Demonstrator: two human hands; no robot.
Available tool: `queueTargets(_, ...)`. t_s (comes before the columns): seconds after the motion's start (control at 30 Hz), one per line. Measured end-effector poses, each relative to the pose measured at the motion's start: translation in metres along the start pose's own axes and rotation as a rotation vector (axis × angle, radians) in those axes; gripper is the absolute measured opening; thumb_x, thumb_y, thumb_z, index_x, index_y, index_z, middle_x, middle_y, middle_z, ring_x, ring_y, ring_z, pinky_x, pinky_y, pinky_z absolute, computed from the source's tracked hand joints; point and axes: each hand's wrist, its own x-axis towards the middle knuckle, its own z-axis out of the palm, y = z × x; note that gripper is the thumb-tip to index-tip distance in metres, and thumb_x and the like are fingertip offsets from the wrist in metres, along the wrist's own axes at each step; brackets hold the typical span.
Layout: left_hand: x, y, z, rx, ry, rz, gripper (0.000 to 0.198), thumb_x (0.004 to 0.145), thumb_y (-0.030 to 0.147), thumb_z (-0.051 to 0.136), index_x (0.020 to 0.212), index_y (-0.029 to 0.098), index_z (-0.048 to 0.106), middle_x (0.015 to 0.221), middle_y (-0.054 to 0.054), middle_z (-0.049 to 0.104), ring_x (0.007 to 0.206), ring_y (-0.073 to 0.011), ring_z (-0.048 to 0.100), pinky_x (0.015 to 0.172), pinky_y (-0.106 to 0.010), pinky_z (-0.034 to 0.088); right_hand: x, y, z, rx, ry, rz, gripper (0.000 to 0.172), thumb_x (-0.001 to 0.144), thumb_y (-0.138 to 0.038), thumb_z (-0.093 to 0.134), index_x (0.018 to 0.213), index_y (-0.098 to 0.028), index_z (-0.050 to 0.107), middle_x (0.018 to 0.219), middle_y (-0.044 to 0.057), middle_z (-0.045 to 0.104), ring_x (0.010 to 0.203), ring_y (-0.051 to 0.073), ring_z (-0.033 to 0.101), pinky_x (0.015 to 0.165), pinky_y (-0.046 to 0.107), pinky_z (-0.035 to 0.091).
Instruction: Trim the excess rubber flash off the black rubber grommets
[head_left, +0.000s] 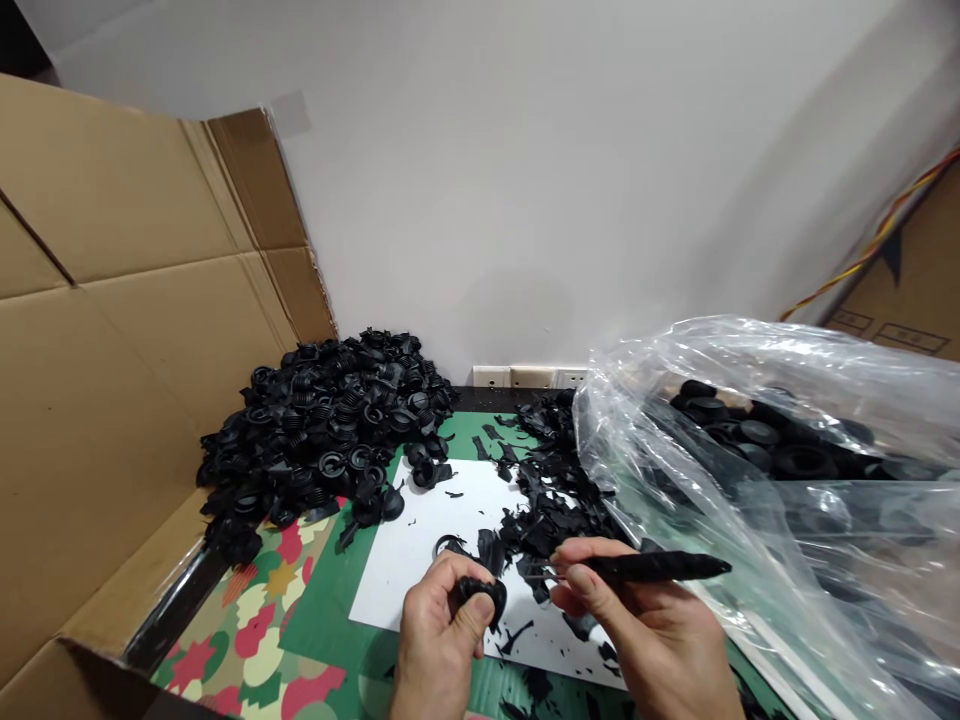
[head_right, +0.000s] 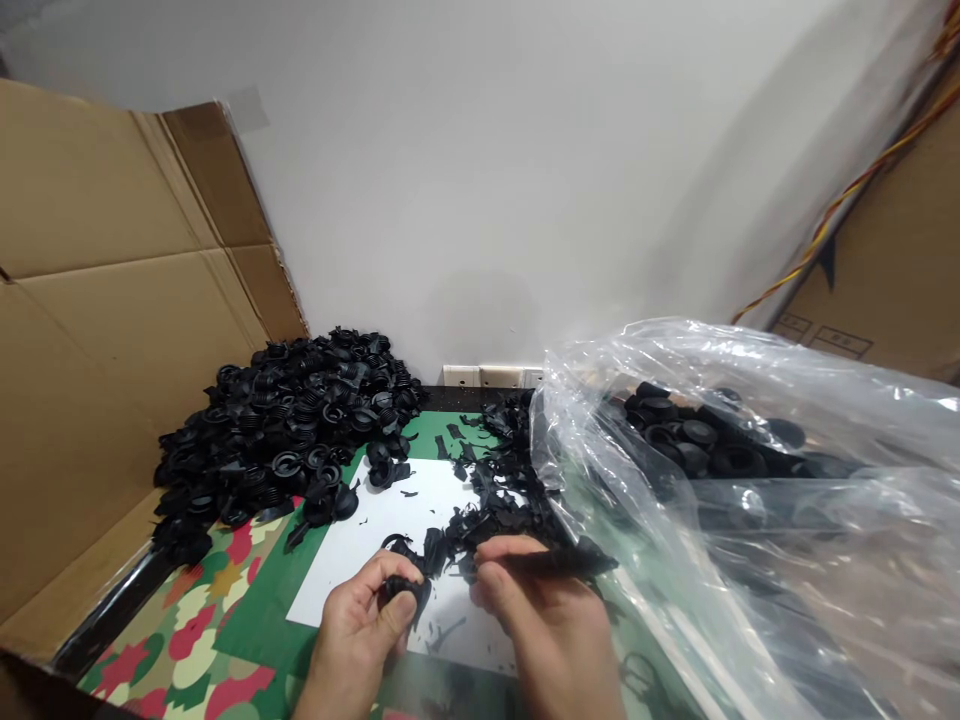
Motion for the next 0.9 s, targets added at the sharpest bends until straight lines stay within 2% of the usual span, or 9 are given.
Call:
queueTargets(0.13,0.0,-0.003,-0.003,0.051,0.003,0.065,0.016,0.07,0.033,0.067,0.075,0.017,0.065,0.069,0.002,0.049,0.047,-0.0085,0.039,0.042,-0.02,0.031,-0.004,-0.006,0.008,0.07,0.045,0.02,0.032,0.066,-0.048,0.073,0.078,-0.018,0.069,0.061,0.001,0.067,0.053,0.016,0.062,0.053,0.025,0.05)
queueTargets(0.3,-0.002,-0.005,-0.005,0.176,0.016,0.148,0.008,0.072,0.022,0.064,0.077,0.018,0.068,0.076,-0.002,0.055,0.066,-0.0168,0.051,0.057,-0.024,0.041,-0.008,-0.007,0.013,0.155,-0.011,0.018,0.03,0.065,-0.045,0.076,0.076,-0.017,0.071,0.061,0.002,0.067,0.051,0.017,0.061,0.052,0.027,0.05)
queueTargets(0.53,-0.002,-0.005,-0.003,0.21,0.013,0.17,0.012,0.07,0.017,0.064,0.08,0.019,0.07,0.08,-0.003,0.057,0.069,-0.0183,0.054,0.059,-0.025,0.043,-0.01,-0.004,0.018,0.215,-0.068,0.022,0.027,0.064,-0.043,0.078,0.075,-0.019,0.071,0.059,0.001,0.066,0.051,0.016,0.061,0.053,0.026,0.051)
queueTargets(0.63,-0.003,-0.005,-0.001,0.219,0.029,0.193,0.013,0.07,0.015,0.063,0.08,0.019,0.07,0.079,-0.003,0.057,0.069,-0.0187,0.056,0.059,-0.026,0.044,-0.011,-0.006,0.021,0.232,-0.07,0.01,0.025,0.064,-0.041,0.078,0.073,-0.019,0.071,0.064,0.002,0.067,0.051,0.015,0.061,0.053,0.025,0.052)
queueTargets(0.77,-0.005,-0.004,0.004,0.206,0.078,0.252,0.01,0.072,0.017,0.063,0.077,0.02,0.071,0.075,-0.003,0.058,0.067,-0.0187,0.056,0.058,-0.026,0.044,-0.013,-0.007,0.025,0.251,-0.09,-0.049,0.021,0.065,-0.039,0.078,0.07,-0.02,0.073,0.073,0.003,0.067,0.051,0.014,0.06,0.054,0.026,0.052)
queueTargets(0.9,-0.006,-0.005,0.007,0.211,0.086,0.273,0.007,0.072,0.021,0.065,0.076,0.021,0.072,0.073,-0.003,0.058,0.064,-0.0183,0.056,0.055,-0.026,0.044,-0.013,-0.005,0.025,0.248,-0.137,-0.124,0.016,0.069,-0.038,0.075,0.071,-0.022,0.073,0.074,0.002,0.065,0.051,0.013,0.059,0.054,0.024,0.052)
